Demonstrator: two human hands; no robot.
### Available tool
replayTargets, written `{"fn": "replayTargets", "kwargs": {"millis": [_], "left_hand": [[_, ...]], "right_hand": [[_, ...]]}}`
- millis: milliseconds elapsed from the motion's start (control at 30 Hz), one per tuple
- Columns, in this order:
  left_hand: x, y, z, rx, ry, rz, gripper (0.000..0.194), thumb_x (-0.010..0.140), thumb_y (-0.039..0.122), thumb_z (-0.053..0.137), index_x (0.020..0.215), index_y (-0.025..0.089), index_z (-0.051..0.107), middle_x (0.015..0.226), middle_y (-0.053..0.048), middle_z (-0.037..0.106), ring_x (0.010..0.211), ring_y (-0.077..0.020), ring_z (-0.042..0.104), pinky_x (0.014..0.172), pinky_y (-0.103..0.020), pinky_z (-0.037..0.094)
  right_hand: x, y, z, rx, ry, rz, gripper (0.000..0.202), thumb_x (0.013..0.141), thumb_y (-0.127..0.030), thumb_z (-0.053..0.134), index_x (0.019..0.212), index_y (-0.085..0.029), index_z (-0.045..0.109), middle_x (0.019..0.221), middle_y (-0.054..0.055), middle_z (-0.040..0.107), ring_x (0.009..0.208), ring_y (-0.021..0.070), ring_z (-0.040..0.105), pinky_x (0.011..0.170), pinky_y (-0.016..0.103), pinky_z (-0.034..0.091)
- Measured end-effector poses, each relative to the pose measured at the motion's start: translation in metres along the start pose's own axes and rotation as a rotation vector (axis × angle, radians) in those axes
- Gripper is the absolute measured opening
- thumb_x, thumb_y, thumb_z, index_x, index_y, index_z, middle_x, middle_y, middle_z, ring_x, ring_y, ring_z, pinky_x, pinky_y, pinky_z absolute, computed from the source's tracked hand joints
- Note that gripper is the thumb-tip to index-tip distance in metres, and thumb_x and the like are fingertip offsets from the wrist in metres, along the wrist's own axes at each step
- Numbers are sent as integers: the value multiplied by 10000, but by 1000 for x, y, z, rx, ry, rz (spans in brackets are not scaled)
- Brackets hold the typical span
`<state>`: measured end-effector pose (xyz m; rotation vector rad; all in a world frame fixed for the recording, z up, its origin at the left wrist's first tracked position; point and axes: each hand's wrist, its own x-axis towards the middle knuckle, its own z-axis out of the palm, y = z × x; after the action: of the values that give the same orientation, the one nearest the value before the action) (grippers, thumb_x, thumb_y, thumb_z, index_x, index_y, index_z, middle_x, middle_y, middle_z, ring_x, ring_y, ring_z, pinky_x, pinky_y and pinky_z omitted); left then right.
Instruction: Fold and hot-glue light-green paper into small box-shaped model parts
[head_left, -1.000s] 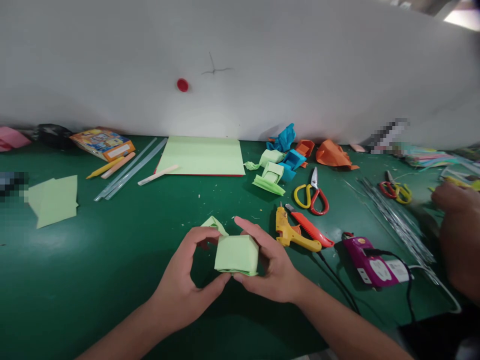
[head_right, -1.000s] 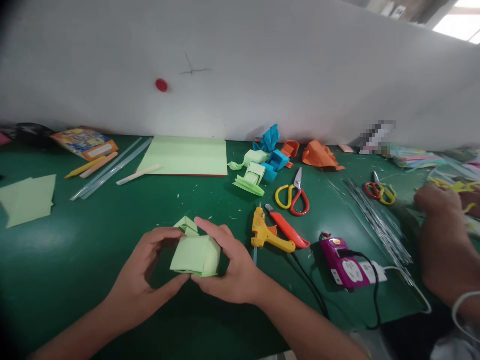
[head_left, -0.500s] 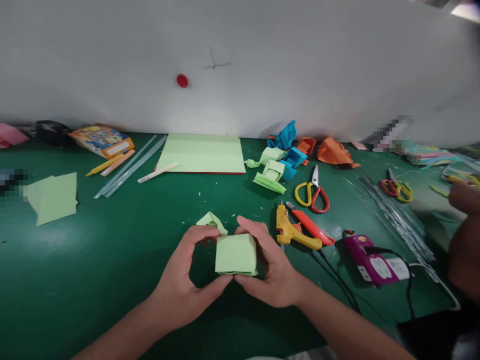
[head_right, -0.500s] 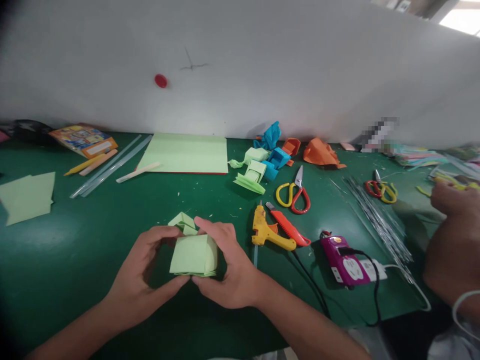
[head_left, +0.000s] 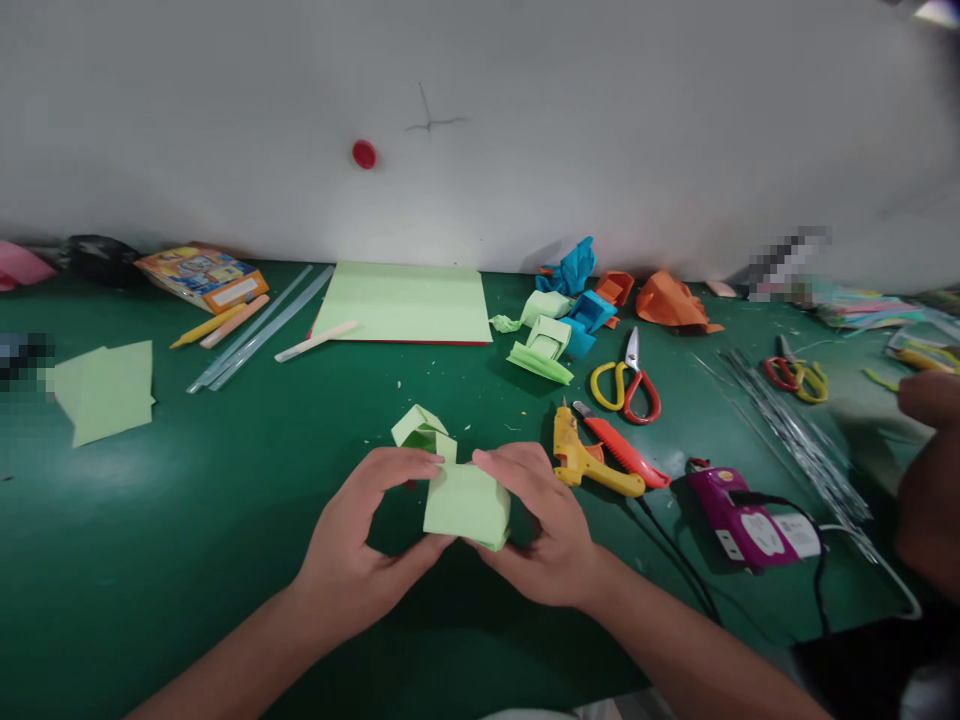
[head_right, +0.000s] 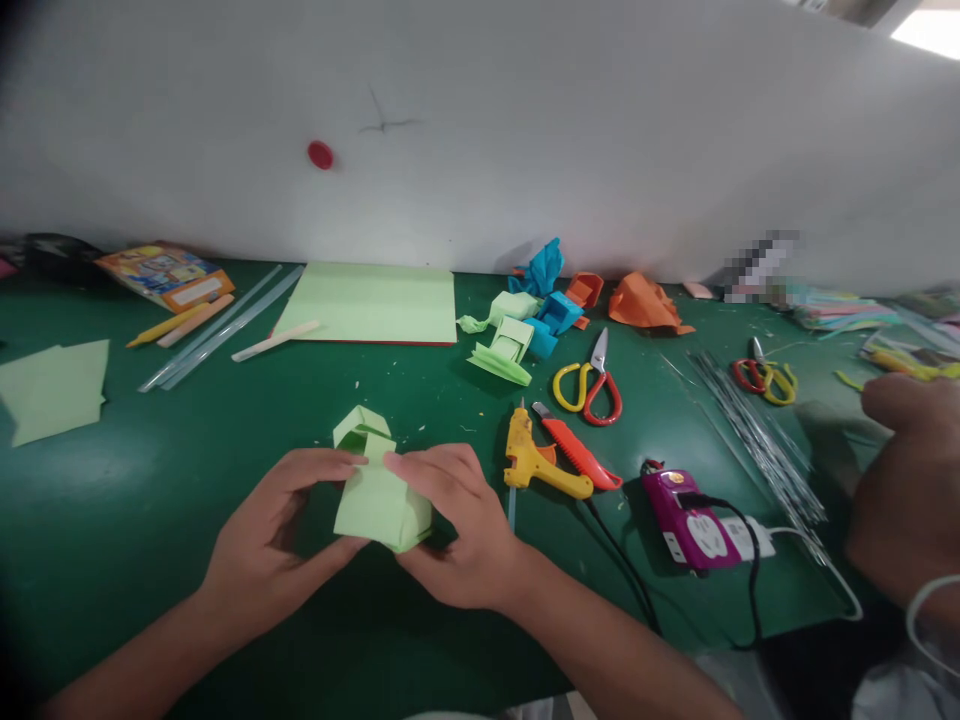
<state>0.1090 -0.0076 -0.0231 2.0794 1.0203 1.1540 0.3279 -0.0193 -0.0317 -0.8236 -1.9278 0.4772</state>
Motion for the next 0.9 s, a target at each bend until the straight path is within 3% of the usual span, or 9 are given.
{"fn": "replayTargets", "kwargs": {"millis": [200,400,567,700,800,900], "left_hand": [[2,-3,0,20,-5,18,383,879,192,696,1217,297,550,1148,-49,630,1070,-212,632,863,-333,572],[2,-5,-2,94,-106,-41,498,896,245,663,1362,291,493,1269,-82,565,1095,-218,604,888,-350,576],[3,-5,-11,228,-133,24,419,853,205,640,1262,263,566,1270,-90,547,1179,-246,584,981,-399,547],[5,-5,-15,312,-10,248,325,831,152,675,1140,208,591,1135,-92,606,1076,-240,612,919,-399,558],[4,-7,-17,373,47,513,316,815,75,726,1086,188,612,1073,-90,670,1019,-236,649,897,-414,569],[0,-11,-20,413,38,653,312,806,36,739,1060,196,655,1159,-94,699,1112,-254,656,924,-428,592]], "right_hand": [[1,2,1,-42,11,-19,735,855,-147,667,1532,-276,412,1237,97,679,1100,268,630,940,447,517],[0,2,1,-28,-24,56,775,877,-226,715,1564,-265,358,1326,100,655,1183,265,593,1006,447,494],[2,6,-2,-41,-36,-100,831,892,-195,683,1603,-237,256,1421,144,612,1252,276,605,1032,479,484],[2,11,-3,-70,-3,-228,889,871,-129,672,1622,-272,219,1548,157,485,1393,309,518,1070,535,467],[-1,13,-3,-15,-52,-153,1005,847,-120,709,1646,-294,124,1655,159,309,1494,347,381,1110,576,445],[-2,14,-2,74,-115,-91,1032,863,-154,735,1653,-286,83,1666,175,269,1520,359,328,1136,590,428]]}}
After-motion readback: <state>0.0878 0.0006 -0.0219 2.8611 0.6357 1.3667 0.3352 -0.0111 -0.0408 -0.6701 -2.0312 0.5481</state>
